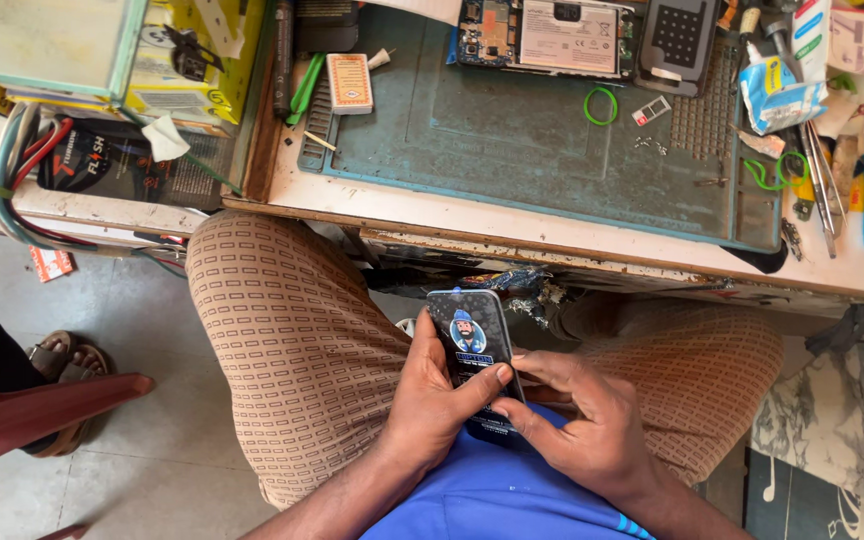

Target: The person disassembles a smartphone by peeling off the back cover and removing the battery. They then use a green rubber band to wrap around the phone's frame and handle the internal components and casing.

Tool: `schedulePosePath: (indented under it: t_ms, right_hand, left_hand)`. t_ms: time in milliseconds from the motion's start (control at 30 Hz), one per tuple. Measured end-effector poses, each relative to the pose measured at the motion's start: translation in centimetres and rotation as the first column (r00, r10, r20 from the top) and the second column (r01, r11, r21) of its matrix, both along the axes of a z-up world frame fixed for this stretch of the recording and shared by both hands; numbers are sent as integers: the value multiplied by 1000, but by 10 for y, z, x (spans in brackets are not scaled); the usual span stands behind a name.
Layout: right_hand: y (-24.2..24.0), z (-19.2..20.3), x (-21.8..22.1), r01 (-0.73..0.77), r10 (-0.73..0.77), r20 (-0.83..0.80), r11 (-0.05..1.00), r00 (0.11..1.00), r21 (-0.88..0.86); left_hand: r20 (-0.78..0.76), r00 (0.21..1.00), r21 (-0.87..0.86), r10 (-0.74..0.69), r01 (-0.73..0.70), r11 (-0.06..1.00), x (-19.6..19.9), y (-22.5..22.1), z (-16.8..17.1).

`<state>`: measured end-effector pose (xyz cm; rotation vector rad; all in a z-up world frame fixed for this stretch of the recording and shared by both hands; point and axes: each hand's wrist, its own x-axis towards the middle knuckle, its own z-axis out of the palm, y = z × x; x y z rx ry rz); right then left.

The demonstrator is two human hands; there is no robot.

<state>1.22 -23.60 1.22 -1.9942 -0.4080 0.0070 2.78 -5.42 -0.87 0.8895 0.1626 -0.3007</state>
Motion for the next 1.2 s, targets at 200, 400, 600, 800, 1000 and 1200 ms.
schedulePosePath:
  t_ms: [200,400,600,800,1000,1200]
  right_hand:
    - [-4,-24,-3,113,8,-313,923,950,368]
    - [-14,-36,-1,182,13,-413,884,910,430]
    - [-27,-44,-3,218,-32,-434,896,900,387]
    - [-33,-57,-8,349,-6,-570,796,821,494]
    - [-33,-63,-11,347,-52,-556,828,829,440]
    - [-28,-59,-8,257,-48,-471,883,881,392]
  left_hand:
    - [40,998,222,55,-62,973,2,-6,5]
    - [118,992,345,54,-92,934,3,-7,8]
    - [121,993,413,-2,-49,909,2,-5,6]
    - [99,994,338,-38,2,941,2,-6,4]
    - [99,993,473,-60,6,881,-2,-4,5]
    - [138,990,459,-16,-49,887,-4,-4,1]
